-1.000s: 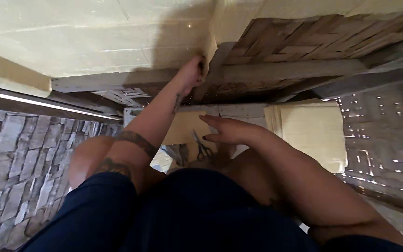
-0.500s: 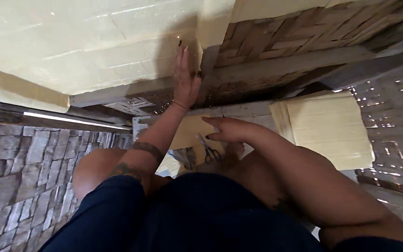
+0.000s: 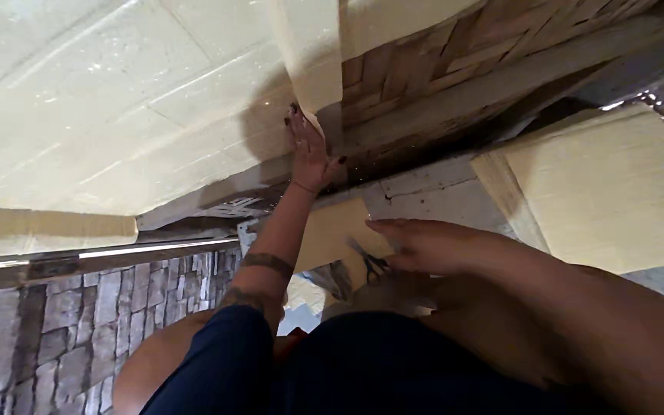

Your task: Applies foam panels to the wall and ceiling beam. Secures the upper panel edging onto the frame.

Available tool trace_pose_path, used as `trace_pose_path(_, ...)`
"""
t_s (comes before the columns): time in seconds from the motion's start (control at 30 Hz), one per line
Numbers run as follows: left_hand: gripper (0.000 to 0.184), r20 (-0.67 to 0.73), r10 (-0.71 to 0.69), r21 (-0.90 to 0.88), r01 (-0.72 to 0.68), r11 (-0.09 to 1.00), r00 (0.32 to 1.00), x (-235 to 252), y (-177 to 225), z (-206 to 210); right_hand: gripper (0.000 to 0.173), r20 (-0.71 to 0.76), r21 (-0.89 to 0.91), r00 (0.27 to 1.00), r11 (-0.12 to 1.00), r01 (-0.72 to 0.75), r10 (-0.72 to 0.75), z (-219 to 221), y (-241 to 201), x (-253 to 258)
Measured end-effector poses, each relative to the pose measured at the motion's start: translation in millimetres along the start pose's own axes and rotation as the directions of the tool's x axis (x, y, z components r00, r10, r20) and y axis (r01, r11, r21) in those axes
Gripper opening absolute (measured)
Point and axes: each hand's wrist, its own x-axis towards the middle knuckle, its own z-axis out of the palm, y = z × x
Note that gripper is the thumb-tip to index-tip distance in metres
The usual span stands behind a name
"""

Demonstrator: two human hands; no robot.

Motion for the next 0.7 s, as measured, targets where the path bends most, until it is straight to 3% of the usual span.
trace_pose_path(0.17, 0.099, -0.038, 0.044, 0.023, -0.043, 0.999, 0.998, -4, -2, 11, 0.069, 0.025, 0.006, 1.000, 1.000, 0.015, -0.015, 1, 1, 1)
trace_pose_path(0.57, 0.093, -0.068, -0.121, 0.157, 0.130, 0.979, 0.990, 8, 23, 16, 0.068, -0.009, -0.004, 1.000, 1.000, 0.009, -0.009, -6, 0, 1)
trace_pose_path(0.7, 0.074, -0.040, -0.135, 0.131, 0.139, 0.982, 0.990, 11, 31, 7, 0.064, -0.118, -0.018, 0.993, 1.000, -0.025, 0.023, -25, 7, 8)
